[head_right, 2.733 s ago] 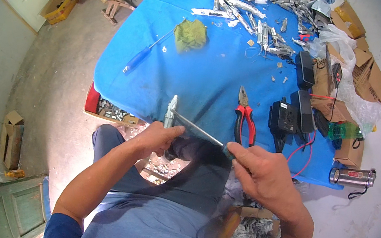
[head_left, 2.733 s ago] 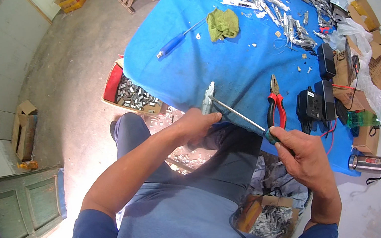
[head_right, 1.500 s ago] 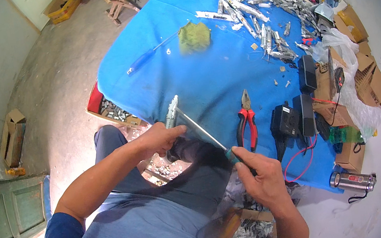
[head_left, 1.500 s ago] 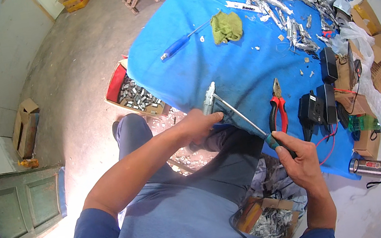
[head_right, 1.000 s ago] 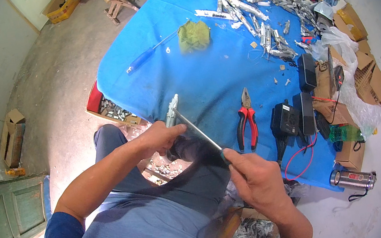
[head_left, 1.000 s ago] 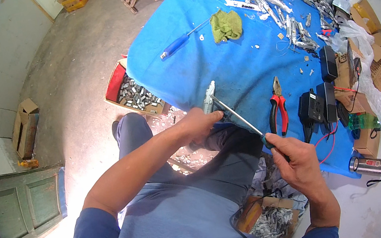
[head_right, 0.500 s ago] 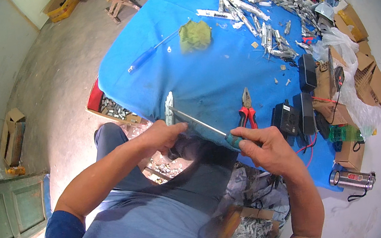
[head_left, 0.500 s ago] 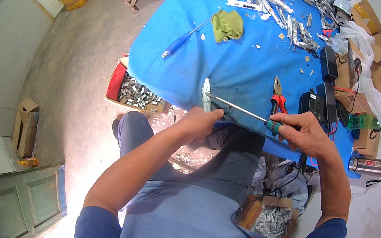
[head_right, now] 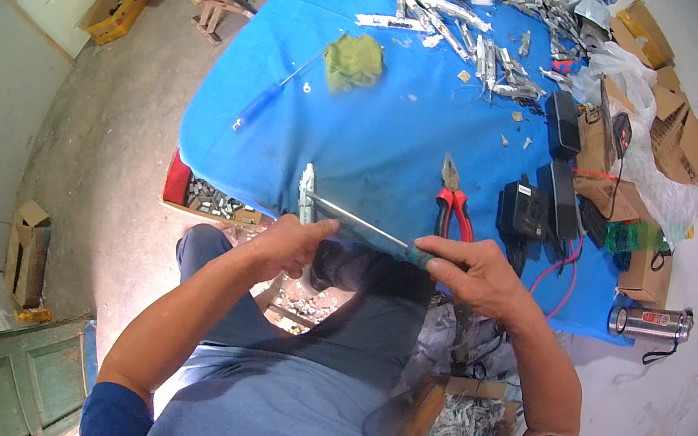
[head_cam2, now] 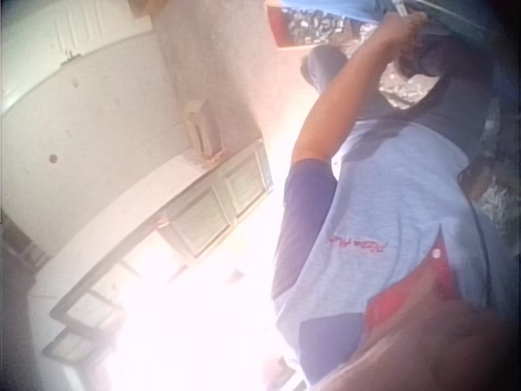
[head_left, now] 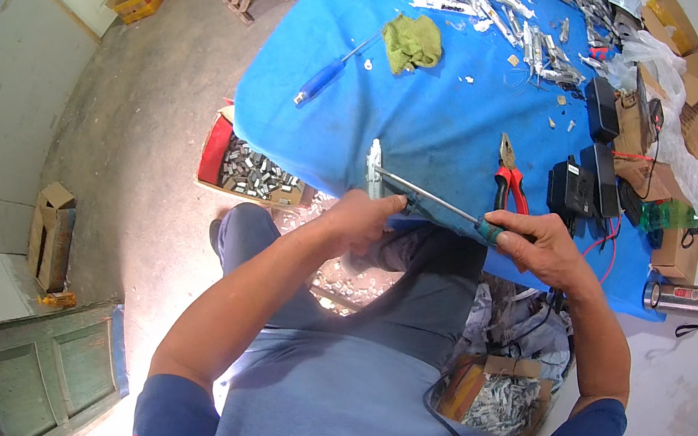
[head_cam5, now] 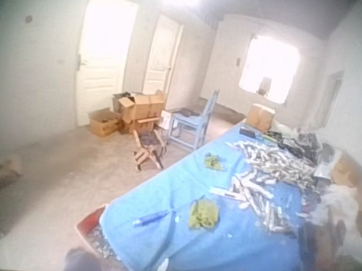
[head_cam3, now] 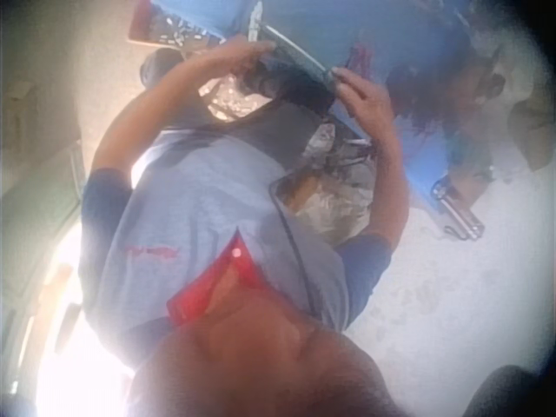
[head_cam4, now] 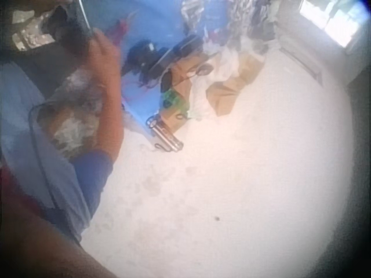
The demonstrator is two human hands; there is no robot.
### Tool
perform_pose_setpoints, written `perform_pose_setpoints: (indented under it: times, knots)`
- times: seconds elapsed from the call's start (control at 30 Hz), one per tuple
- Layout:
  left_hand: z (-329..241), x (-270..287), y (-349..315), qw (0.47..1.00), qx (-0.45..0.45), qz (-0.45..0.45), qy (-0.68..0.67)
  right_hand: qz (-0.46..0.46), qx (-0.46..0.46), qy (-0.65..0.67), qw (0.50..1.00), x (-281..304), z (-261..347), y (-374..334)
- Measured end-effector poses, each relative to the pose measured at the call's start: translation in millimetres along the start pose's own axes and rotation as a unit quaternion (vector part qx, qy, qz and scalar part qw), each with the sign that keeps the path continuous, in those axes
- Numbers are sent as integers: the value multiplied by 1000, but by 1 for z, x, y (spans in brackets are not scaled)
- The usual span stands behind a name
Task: The person disassembles a silver hardware component by hand and using a screwdriver to pry and remove small white plastic or metal parts.
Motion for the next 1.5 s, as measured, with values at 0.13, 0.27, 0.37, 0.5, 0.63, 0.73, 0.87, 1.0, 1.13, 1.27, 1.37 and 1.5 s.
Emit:
perform_pose_setpoints:
  times: [0.13, 0.27, 0.37, 0.5, 0.63, 0.73, 0.87, 1.0, 1.13, 1.27, 1.37, 1.5]
  knots:
    - [1, 6, 2, 999, -9, -15, 44, 62, -119, 198, 971, -15, -24, 5]
    - [7, 16, 11, 998, 9, 9, 57, 0, -88, 135, 987, -27, -33, -4]
    - [6, 18, 12, 997, 5, 9, 72, -72, 36, -5, 997, -26, -22, -7]
    - [4, 18, 11, 997, 2, 19, 79, -91, 116, -97, 984, -18, -14, -5]
    - [4, 12, 6, 1000, 1, 5, 28, -63, 119, -113, 984, -7, -5, 1]
    - [6, 12, 8, 1000, 14, 23, 11, -53, 135, -92, 985, -3, -10, 5]
    - [6, 16, 11, 999, 26, 38, 17, 55, -63, 73, 994, -1, -14, 11]
    - [0, 14, 1, 999, 8, -10, 46, 77, -133, 191, 969, -16, -27, 5]
    - [-4, 12, -3, 999, 2, 6, 51, -13, -27, 67, 997, -29, -30, -4]
    - [-2, 15, 0, 999, -4, 12, 41, -62, 85, -73, 992, -28, -14, -7]
    - [0, 16, 3, 999, 0, 15, 41, -78, 114, -63, 988, -26, -17, -5]
    - [2, 17, 6, 999, 13, 32, 18, -56, 105, -76, 990, -21, -14, -2]
Point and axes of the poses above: each hand's wrist, its own y-axis towards the middle knuckle, its own x-axis out of the back of the hand, z = x × y, the point moved 5 cm from there along y, towards the middle knuckle, and after that the axes turned 12 degrees about -y, right-handed, at the moved point
